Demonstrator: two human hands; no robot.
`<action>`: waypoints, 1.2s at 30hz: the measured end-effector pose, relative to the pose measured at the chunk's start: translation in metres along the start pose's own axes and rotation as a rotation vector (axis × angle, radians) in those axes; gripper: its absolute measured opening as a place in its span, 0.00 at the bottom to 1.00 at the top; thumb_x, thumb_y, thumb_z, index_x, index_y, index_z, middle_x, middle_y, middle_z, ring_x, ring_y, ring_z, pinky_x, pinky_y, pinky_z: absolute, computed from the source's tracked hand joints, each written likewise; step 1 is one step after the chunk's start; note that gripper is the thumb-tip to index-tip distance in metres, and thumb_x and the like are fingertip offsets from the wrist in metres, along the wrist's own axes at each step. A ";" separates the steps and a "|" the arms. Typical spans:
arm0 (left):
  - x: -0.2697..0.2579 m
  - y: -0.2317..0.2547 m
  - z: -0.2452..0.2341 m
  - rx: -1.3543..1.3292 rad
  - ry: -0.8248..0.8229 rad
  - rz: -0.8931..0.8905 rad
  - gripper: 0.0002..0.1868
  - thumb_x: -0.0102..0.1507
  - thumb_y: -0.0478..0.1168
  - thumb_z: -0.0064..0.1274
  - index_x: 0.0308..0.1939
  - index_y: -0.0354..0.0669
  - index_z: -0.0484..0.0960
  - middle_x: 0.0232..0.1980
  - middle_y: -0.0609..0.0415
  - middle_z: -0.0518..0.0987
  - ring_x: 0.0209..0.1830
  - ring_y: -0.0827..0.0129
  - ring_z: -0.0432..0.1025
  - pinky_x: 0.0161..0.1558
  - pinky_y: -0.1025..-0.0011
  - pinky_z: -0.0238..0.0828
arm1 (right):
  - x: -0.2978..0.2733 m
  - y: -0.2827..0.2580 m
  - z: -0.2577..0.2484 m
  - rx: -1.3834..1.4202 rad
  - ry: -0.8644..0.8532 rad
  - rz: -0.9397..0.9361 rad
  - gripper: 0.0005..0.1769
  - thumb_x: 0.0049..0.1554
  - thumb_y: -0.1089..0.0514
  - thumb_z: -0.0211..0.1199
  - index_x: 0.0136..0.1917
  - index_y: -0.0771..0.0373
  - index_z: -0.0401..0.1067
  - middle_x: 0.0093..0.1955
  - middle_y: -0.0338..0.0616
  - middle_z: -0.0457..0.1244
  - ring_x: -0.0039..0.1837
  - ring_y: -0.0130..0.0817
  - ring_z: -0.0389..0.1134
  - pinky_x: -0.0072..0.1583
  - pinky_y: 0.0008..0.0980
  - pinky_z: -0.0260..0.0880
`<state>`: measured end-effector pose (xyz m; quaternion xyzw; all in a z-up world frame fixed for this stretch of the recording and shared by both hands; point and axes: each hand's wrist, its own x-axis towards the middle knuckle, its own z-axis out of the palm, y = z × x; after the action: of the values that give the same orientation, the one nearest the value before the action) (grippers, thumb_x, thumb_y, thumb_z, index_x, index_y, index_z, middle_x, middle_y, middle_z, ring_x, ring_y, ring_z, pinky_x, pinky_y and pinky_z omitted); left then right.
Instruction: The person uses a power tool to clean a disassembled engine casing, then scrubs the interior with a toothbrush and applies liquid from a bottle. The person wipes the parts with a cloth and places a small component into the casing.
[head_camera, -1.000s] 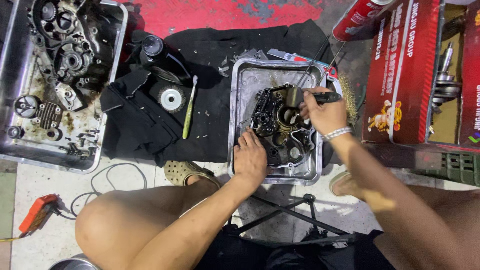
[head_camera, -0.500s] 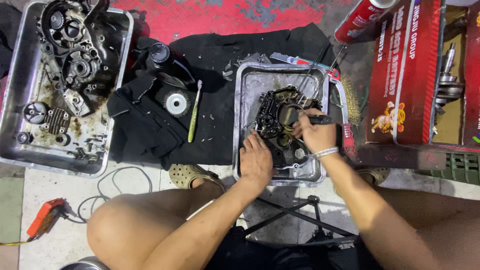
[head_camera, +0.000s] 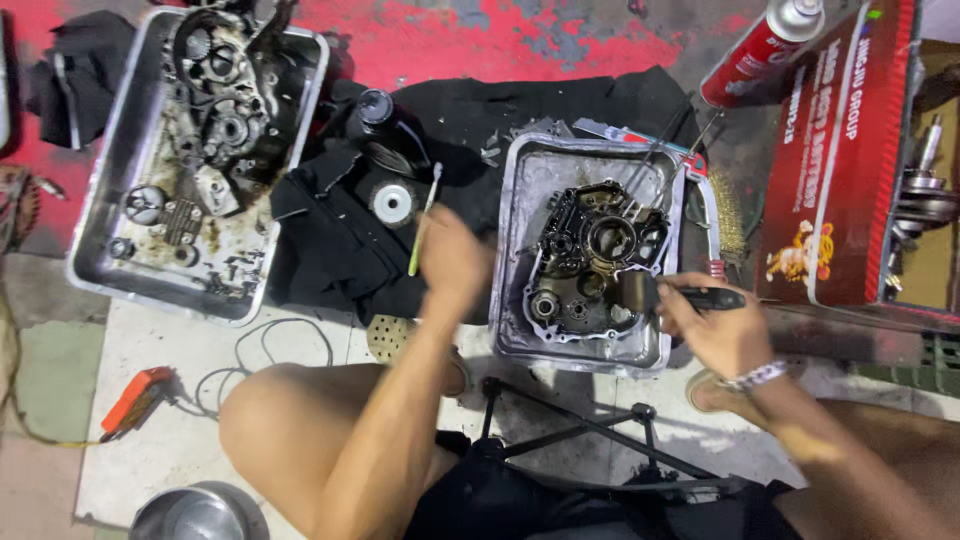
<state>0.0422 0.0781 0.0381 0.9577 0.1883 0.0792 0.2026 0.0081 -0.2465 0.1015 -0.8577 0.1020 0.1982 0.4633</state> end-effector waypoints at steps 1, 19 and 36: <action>0.031 -0.026 -0.001 -0.083 -0.189 -0.289 0.42 0.54 0.43 0.66 0.64 0.27 0.61 0.64 0.28 0.66 0.57 0.36 0.70 0.59 0.51 0.70 | -0.001 0.002 -0.007 -0.007 -0.041 -0.028 0.14 0.60 0.56 0.63 0.57 0.65 0.77 0.37 0.44 0.72 0.37 0.29 0.73 0.40 0.29 0.73; 0.062 0.030 -0.107 0.305 -0.223 0.905 0.45 0.44 0.44 0.70 0.66 0.48 0.74 0.51 0.48 0.77 0.54 0.51 0.70 0.51 0.52 0.65 | 0.001 -0.029 -0.068 -0.053 0.057 -0.128 0.14 0.60 0.54 0.62 0.55 0.64 0.76 0.37 0.42 0.71 0.34 0.26 0.72 0.32 0.30 0.71; -0.054 0.164 -0.016 1.026 -0.312 1.120 0.21 0.62 0.44 0.53 0.56 0.37 0.77 0.47 0.51 0.76 0.52 0.64 0.65 0.54 0.61 0.59 | -0.014 -0.012 -0.081 -0.173 0.180 -0.388 0.13 0.57 0.53 0.65 0.51 0.62 0.78 0.41 0.51 0.71 0.44 0.46 0.74 0.46 0.39 0.72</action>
<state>0.0427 -0.0764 0.1165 0.8841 -0.3417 -0.0630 -0.3124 0.0199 -0.3079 0.1569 -0.9120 -0.0415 0.0360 0.4064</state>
